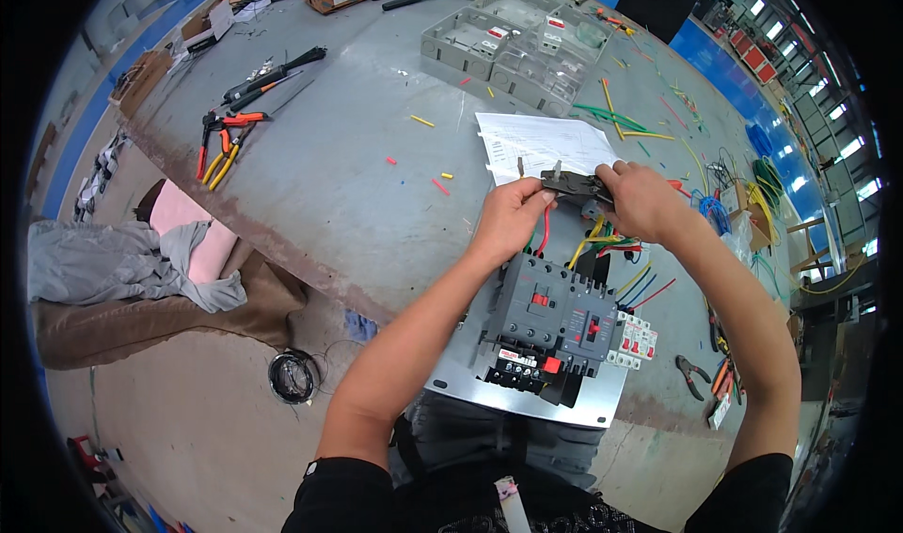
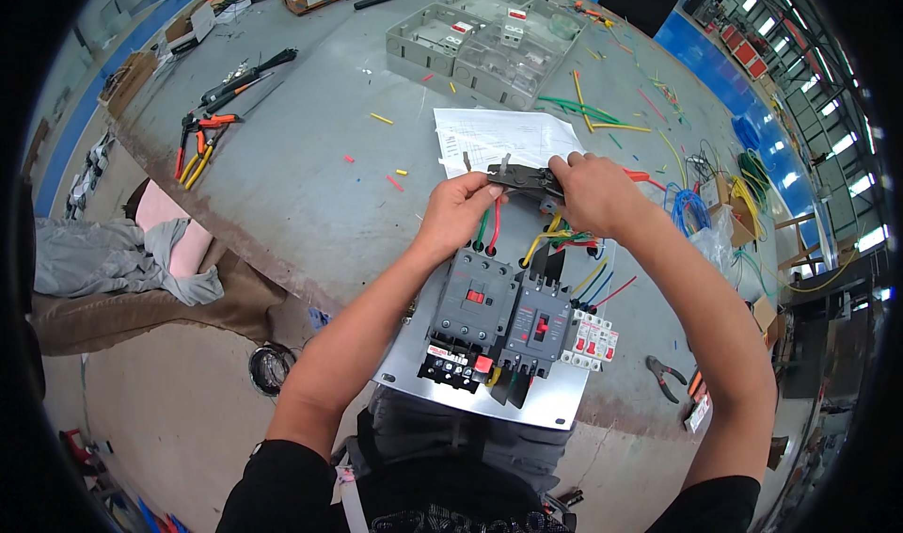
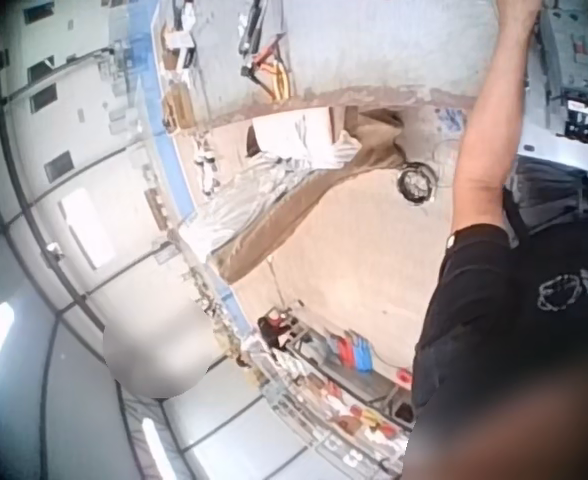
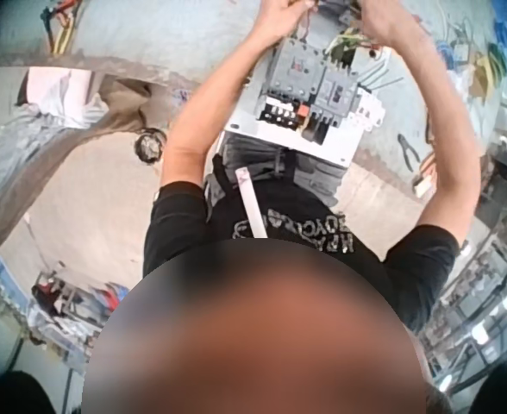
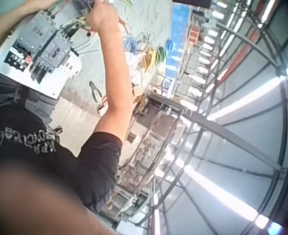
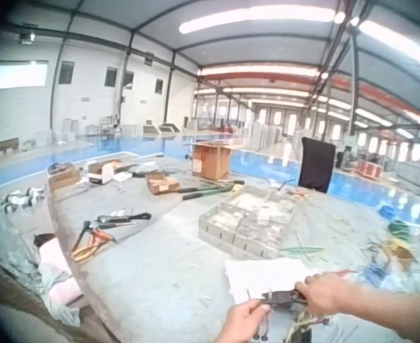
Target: The person assembles an electrical panel by stripping wires, crimping terminals, and connecting them to circuit breakers and a terminal block. They use pliers and a crimping tool to prepare and secure the connections.
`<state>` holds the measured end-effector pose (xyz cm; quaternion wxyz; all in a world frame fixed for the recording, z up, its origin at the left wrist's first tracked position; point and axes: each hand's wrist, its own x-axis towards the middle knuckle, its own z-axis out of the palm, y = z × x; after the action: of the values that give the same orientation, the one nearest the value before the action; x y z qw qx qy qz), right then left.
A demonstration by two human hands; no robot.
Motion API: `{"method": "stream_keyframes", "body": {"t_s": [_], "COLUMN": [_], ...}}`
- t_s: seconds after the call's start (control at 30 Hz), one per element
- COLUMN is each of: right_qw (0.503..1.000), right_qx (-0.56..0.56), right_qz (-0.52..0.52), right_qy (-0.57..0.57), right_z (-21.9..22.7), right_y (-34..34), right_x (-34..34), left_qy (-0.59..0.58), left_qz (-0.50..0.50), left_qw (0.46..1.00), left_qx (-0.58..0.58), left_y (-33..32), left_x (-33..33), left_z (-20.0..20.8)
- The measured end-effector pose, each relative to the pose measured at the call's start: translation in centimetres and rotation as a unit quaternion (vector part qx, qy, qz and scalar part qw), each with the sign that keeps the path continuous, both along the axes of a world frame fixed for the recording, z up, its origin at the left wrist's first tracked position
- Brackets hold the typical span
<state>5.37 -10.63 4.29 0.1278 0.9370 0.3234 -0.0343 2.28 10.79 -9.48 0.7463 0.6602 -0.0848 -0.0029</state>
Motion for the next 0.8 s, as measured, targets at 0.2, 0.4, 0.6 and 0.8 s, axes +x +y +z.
{"method": "stream_keyframes", "body": {"t_s": [0.2, 0.4, 0.6, 0.8], "right_qw": [0.998, 0.999, 0.999, 0.998], "right_qx": [-0.016, -0.006, 0.024, 0.042], "right_qz": [0.019, -0.012, -0.028, -0.032], "right_qy": [-0.056, -0.042, -0.024, -0.029], "right_z": [-1.0, -1.4, -1.8, -1.2], "right_y": [0.2, 0.0, -0.4, -0.4], "right_x": [-0.5, -0.8, -0.1, -0.6], "left_qy": [0.006, 0.011, 0.01, 0.065], "left_qz": [0.006, -0.008, -0.009, -0.07], "left_qw": [1.0, 1.0, 1.0, 0.993], "left_qx": [-0.001, -0.028, -0.025, 0.064], "left_y": [0.4, 0.3, 0.3, 2.1], "left_x": [0.0, 0.0, -0.1, -0.9], "left_z": [-0.3, -0.4, -0.7, 2.5]}}
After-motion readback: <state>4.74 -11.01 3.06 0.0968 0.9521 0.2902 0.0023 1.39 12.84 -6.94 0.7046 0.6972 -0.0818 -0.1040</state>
